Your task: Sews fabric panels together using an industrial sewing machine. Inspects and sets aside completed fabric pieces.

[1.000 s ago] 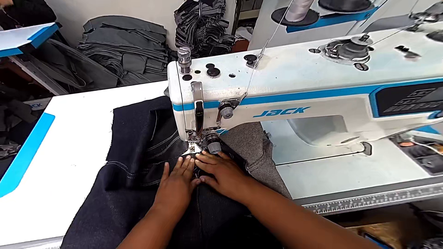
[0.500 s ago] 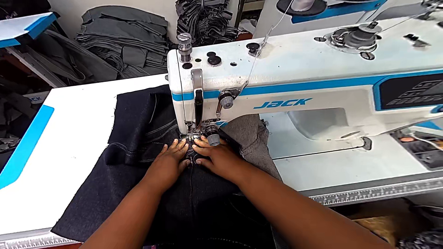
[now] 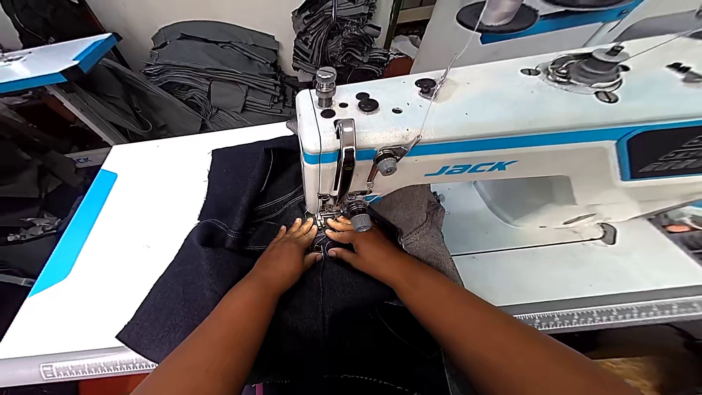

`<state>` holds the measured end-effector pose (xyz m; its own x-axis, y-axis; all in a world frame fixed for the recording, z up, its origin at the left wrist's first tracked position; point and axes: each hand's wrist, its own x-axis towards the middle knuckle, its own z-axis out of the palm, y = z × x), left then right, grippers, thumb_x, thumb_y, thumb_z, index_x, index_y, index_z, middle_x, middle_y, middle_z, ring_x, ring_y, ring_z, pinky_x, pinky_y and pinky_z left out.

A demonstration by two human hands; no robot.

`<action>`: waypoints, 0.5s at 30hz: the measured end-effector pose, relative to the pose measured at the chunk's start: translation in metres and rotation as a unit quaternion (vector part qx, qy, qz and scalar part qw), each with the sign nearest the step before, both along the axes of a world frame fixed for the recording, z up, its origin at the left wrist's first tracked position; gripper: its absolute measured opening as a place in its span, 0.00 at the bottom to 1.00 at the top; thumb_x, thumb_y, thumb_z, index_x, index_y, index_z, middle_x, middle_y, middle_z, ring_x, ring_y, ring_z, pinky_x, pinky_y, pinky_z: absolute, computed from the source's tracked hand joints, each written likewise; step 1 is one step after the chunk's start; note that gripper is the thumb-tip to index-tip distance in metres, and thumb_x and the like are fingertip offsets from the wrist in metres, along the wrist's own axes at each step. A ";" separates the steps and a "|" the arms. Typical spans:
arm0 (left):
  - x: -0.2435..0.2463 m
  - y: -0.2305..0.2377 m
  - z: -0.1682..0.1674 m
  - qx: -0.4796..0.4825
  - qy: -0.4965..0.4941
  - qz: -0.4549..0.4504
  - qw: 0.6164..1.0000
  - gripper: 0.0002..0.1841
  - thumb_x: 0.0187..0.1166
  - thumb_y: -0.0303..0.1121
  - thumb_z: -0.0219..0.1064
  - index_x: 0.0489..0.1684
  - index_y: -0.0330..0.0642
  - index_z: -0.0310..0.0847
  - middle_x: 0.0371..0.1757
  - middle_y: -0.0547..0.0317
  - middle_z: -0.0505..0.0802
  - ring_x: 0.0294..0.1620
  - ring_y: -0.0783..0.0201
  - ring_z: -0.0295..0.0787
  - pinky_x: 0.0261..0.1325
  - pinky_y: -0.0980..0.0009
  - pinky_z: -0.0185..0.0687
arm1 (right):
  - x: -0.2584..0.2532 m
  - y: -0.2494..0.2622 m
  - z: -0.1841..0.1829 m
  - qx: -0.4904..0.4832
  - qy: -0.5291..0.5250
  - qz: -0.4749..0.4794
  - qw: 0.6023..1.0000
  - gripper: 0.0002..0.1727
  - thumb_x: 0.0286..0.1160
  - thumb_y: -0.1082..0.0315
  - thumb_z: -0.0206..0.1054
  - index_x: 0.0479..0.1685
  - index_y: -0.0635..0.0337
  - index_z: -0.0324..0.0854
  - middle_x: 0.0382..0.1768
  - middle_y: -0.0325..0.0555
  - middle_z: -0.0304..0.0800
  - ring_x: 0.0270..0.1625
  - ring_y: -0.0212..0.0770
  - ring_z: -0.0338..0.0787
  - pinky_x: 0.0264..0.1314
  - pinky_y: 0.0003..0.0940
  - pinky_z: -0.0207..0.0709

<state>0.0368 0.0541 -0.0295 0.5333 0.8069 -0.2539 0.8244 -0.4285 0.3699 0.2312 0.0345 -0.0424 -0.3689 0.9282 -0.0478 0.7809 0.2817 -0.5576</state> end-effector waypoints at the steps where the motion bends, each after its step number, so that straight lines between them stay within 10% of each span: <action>1: 0.001 -0.004 0.003 0.005 0.026 -0.002 1.000 0.35 0.88 0.46 0.62 0.91 0.38 0.60 0.94 0.51 0.62 0.97 0.50 0.47 0.95 0.46 0.36 | 0.001 0.000 0.001 -0.001 -0.011 0.005 1.000 0.23 0.84 0.62 0.67 0.74 0.64 0.83 0.81 0.57 0.78 0.90 0.56 0.68 0.96 0.57 0.41; 4: -0.003 -0.049 0.014 -0.004 0.102 -0.005 0.995 0.46 0.79 0.45 0.73 0.96 0.47 0.49 0.98 0.45 0.45 0.98 0.37 0.27 0.89 0.27 0.29 | -0.001 -0.017 0.012 -0.038 -0.105 0.043 0.993 0.34 0.84 0.55 0.67 0.86 0.61 0.70 0.90 0.53 0.64 0.96 0.55 0.53 0.96 0.63 0.32; 6: -0.018 -0.092 0.028 -0.099 0.166 0.006 0.981 0.44 0.85 0.48 0.66 0.99 0.56 0.40 0.99 0.51 0.35 0.96 0.32 0.22 0.83 0.21 0.44 | -0.004 -0.045 0.010 -0.022 -0.138 0.077 0.987 0.35 0.86 0.55 0.64 0.89 0.59 0.65 0.93 0.47 0.58 0.97 0.53 0.46 0.93 0.70 0.28; 12: -0.006 -0.101 0.074 -0.179 0.305 0.083 0.932 0.40 0.94 0.56 0.41 0.90 0.26 0.52 0.92 0.33 0.61 0.88 0.33 0.65 0.83 0.41 0.65 | -0.002 -0.068 0.007 -0.018 -0.139 0.073 0.987 0.27 0.94 0.58 0.53 0.89 0.51 0.68 0.92 0.36 0.61 0.97 0.44 0.49 0.95 0.64 0.28; 15: 0.030 -0.083 0.042 -0.016 0.115 0.047 0.992 0.31 0.94 0.48 0.49 0.90 0.37 0.61 0.91 0.43 0.66 0.94 0.38 0.52 0.88 0.30 0.44 | 0.001 -0.073 0.007 0.000 -0.127 0.044 0.991 0.24 0.92 0.62 0.54 0.85 0.48 0.74 0.89 0.34 0.68 0.96 0.46 0.53 0.94 0.67 0.29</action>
<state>0.0666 -0.0285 0.0127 0.3811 0.8401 -0.3861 0.9243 -0.3367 0.1798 0.2324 -0.0383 -0.0358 -0.4240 0.8932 -0.1496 0.8688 0.3544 -0.3459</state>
